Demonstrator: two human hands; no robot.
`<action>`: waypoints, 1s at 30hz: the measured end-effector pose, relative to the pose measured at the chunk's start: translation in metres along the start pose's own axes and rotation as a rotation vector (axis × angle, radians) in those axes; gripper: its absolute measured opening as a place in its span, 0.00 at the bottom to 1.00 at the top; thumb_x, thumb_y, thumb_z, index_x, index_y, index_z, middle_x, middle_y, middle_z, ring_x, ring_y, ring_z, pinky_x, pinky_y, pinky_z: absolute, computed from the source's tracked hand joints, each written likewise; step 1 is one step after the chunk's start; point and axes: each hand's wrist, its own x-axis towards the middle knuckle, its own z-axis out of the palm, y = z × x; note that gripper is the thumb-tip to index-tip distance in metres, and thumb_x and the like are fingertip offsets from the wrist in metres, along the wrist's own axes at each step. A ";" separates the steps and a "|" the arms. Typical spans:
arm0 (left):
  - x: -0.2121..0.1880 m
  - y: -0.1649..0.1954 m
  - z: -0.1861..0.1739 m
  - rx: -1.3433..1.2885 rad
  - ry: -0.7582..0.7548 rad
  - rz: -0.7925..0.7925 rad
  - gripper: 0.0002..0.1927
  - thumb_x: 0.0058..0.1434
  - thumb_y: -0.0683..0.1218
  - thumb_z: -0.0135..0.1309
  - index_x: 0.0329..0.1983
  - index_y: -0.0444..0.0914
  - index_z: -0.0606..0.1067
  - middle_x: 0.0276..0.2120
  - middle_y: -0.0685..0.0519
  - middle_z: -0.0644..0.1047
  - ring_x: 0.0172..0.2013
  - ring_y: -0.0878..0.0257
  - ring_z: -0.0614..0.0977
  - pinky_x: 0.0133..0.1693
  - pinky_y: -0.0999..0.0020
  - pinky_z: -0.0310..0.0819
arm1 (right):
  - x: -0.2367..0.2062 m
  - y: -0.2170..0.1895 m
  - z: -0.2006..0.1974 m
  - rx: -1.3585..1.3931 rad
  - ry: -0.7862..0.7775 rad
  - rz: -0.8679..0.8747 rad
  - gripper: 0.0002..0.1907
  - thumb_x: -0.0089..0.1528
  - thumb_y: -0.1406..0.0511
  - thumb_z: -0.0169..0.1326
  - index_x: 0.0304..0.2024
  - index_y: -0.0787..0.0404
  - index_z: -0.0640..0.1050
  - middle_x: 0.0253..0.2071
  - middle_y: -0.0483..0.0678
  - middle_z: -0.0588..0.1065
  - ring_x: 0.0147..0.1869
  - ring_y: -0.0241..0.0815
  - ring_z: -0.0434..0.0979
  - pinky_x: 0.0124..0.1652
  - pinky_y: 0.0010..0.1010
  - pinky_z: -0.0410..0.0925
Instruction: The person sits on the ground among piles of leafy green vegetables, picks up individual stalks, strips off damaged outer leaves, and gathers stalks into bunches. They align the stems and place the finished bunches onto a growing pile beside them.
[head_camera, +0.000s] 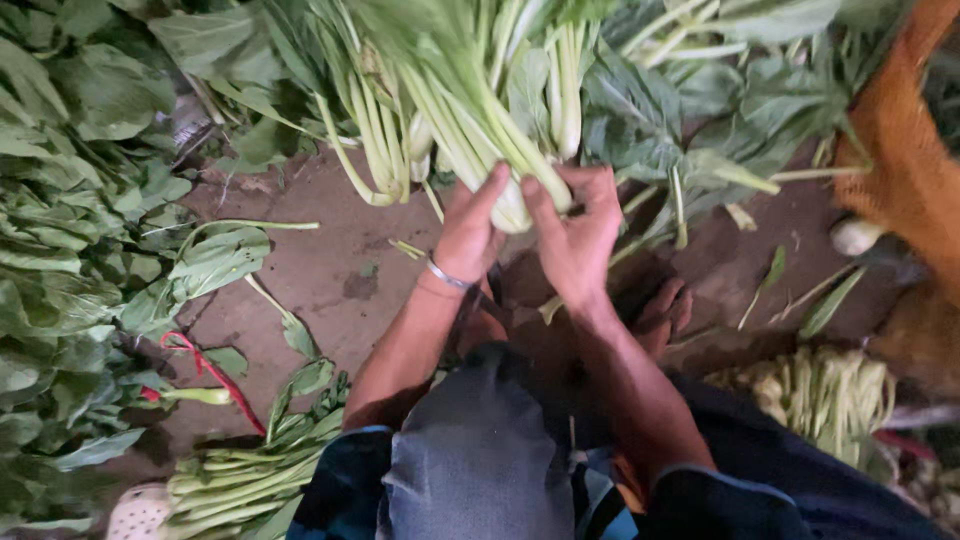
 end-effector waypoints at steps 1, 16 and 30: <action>-0.002 0.005 0.007 0.075 0.007 0.041 0.25 0.72 0.47 0.55 0.68 0.30 0.68 0.58 0.45 0.77 0.57 0.57 0.79 0.60 0.60 0.73 | 0.006 0.001 -0.010 -0.005 -0.120 -0.068 0.11 0.65 0.69 0.67 0.44 0.64 0.76 0.42 0.47 0.74 0.45 0.38 0.73 0.48 0.30 0.69; 0.002 -0.013 0.017 1.401 -0.558 0.446 0.31 0.55 0.49 0.67 0.63 0.41 0.76 0.58 0.47 0.78 0.58 0.50 0.79 0.62 0.55 0.70 | -0.004 0.100 -0.091 0.403 -0.299 0.652 0.29 0.61 0.68 0.59 0.66 0.68 0.73 0.63 0.61 0.74 0.64 0.51 0.76 0.62 0.41 0.69; 0.021 -0.078 -0.045 1.482 -0.765 0.343 0.23 0.62 0.50 0.56 0.61 0.45 0.76 0.52 0.49 0.80 0.52 0.52 0.82 0.58 0.59 0.75 | -0.004 0.132 -0.054 0.580 -0.334 0.809 0.35 0.53 0.74 0.53 0.66 0.65 0.73 0.61 0.61 0.75 0.61 0.52 0.76 0.60 0.40 0.70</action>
